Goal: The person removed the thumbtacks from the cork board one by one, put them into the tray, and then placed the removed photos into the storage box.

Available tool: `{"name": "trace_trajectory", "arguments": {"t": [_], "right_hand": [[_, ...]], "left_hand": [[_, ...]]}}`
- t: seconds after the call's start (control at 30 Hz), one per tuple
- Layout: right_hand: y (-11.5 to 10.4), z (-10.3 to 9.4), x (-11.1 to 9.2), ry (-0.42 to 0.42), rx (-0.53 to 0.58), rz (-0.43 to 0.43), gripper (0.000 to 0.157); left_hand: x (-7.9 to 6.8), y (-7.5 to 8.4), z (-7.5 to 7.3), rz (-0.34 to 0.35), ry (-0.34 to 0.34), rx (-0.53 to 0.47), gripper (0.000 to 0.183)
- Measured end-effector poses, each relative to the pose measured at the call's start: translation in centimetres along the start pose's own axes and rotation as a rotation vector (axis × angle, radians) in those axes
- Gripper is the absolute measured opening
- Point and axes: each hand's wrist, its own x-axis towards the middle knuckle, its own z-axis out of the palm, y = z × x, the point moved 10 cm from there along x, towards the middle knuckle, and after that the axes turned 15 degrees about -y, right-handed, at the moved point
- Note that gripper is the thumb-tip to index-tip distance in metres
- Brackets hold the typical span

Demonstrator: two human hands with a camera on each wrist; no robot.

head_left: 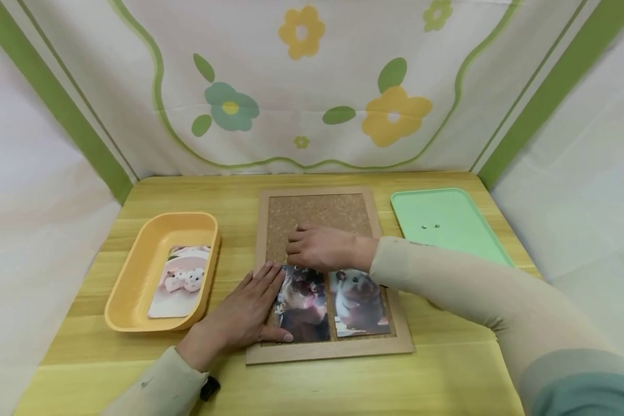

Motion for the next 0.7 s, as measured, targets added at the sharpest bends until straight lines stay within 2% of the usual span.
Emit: {"name": "trace_trajectory", "arguments": {"t": [0.23,0.43,0.7], "right_hand": [[-1.4,0.1,0.2,0.061,-0.029,-0.127,0.018],[-1.8,0.5,-0.1,0.068,-0.048,-0.166,0.022],[-2.8,0.7,-0.4,0.088,-0.215,-0.290,0.029]], "left_hand": [[0.3,0.5,0.2,0.003,-0.025,-0.003,0.122],[0.4,0.7,0.4,0.001,-0.046,-0.006,0.122],[0.1,0.9,0.4,-0.002,-0.041,0.004,0.123]]}}
